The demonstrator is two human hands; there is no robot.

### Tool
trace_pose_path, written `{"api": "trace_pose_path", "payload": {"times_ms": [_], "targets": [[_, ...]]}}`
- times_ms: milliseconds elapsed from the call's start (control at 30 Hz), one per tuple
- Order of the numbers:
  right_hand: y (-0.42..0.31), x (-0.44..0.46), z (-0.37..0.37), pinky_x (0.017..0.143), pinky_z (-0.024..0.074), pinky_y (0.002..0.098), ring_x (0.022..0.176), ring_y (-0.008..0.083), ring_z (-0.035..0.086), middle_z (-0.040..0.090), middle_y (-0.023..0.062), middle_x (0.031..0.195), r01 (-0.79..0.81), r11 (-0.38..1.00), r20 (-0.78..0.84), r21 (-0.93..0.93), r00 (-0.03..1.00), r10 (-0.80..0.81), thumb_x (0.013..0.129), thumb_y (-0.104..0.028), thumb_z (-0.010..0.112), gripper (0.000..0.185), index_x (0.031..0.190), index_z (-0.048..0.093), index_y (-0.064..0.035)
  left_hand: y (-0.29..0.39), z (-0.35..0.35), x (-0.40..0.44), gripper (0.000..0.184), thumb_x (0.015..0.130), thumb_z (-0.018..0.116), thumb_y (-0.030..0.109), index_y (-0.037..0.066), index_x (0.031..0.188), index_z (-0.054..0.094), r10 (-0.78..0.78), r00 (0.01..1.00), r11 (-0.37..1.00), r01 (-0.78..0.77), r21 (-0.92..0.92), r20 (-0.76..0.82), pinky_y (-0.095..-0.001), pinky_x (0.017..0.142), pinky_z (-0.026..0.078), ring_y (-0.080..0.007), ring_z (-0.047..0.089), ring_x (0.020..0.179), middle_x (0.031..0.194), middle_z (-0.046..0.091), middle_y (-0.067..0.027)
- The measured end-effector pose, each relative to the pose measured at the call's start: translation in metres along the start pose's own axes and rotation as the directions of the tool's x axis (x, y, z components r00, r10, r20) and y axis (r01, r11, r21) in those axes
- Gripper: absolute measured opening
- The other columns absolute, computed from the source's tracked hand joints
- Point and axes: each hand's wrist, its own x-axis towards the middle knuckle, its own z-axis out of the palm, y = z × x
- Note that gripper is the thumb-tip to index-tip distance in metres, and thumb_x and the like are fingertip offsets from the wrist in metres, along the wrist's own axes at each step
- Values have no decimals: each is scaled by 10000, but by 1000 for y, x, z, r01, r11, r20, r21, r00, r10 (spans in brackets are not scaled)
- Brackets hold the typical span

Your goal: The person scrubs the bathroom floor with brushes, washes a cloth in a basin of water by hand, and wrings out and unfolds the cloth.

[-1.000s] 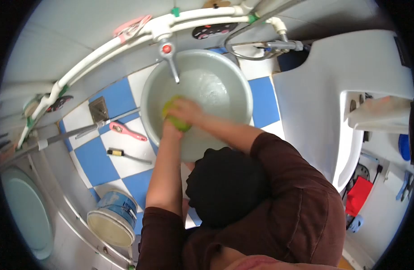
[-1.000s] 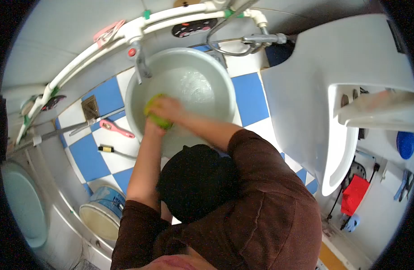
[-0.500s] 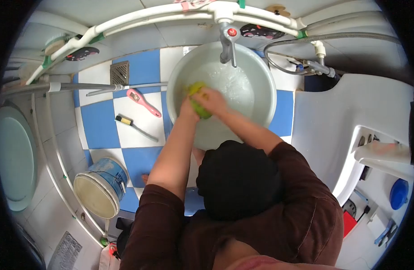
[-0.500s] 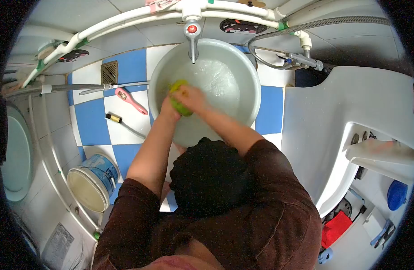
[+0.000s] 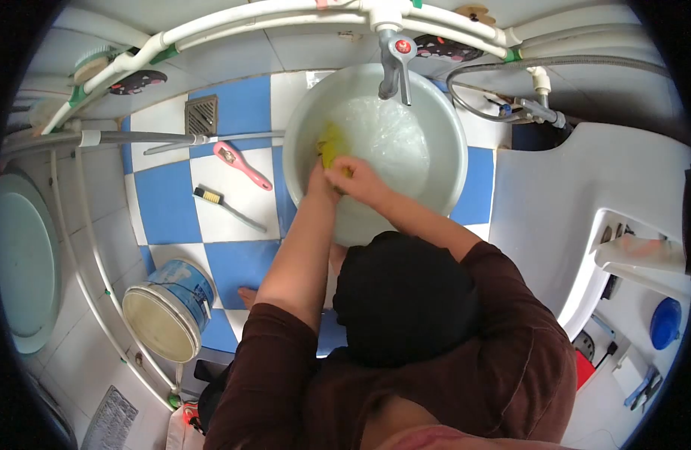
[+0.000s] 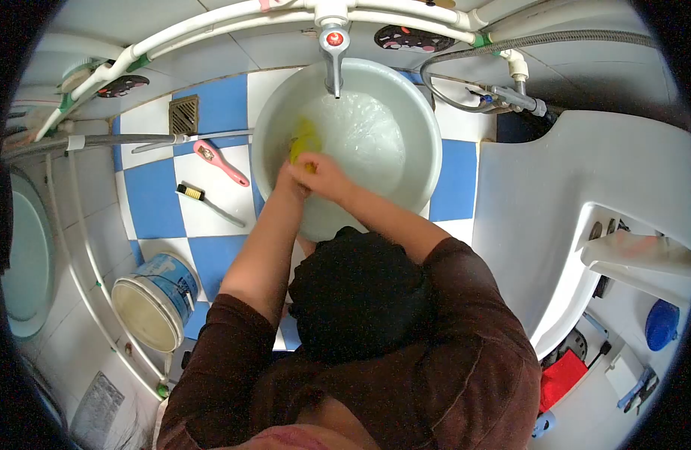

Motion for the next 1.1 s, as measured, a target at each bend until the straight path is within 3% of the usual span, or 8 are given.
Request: {"api": "trace_pose_path", "payload": {"times_ms": [133,233,400,500,633,800,1000,1100], "targets": [[61,35,-64,755,429,391,912,300,555,589,120,987,-288,842,-476,-456,879,43,770,-253,618,330,1060,546,-113,5,24,-16,326,835,484,206,151,1155,454,231,956,921,-154,357,-183,-369,824,440,-188,478,951,1088,496,-32],[77,40,-65,897,343,475,1103,268,463,475,119,1213,-465,503,-659,-728,676,-330,756,-234,612,516,1245,453,-184,-3,14,-10,453,814,497,126,159,1252,386,189,951,932,-95,351,-244,-413,883,395,-199,425,1004,1156,439,-29],[88,29,-75,893,347,498,1166,336,406,418,168,1271,214,173,159,-961,945,-287,719,-206,611,539,1237,473,-258,-11,11,-11,557,845,465,110,186,1361,271,49,987,898,23,439,-152,-477,932,353,-239,381,1066,1267,354,-37],[90,44,-57,893,352,496,1148,325,426,450,143,1246,-444,337,-529,-830,818,-225,726,-212,613,532,1239,472,-225,-11,6,-14,478,881,436,165,178,1340,304,6,994,902,42,429,-110,-500,940,346,-248,349,1134,1326,314,-44],[86,39,-47,836,417,377,1030,295,502,526,137,1129,62,760,-100,-647,981,-165,731,-172,631,410,1118,526,-91,-7,13,-2,381,907,413,247,152,1275,379,-56,988,967,89,238,-142,-492,916,380,-240,392,1143,1279,385,-80],[-20,-3,-4,727,450,404,840,332,564,591,140,926,43,980,-35,-197,998,-50,769,-228,625,255,953,547,-70,13,-5,5,369,887,461,291,82,1189,427,-34,963,983,80,-164,267,-405,809,460,-237,530,989,1120,514,-83],[55,45,-61,699,442,393,865,274,558,582,83,874,-226,761,-432,-608,899,-78,812,-272,552,185,934,564,-134,-2,3,-4,402,799,516,109,71,1184,406,367,930,841,-348,415,36,-338,719,475,-207,535,746,929,532,-59],[87,46,-56,683,416,422,850,278,544,572,73,846,-419,408,-542,-811,801,-256,746,-235,606,176,885,575,-131,-7,-2,-2,517,764,509,44,117,1255,367,154,976,917,-83,391,-153,-386,792,447,-187,485,809,962,485,-44]]}}
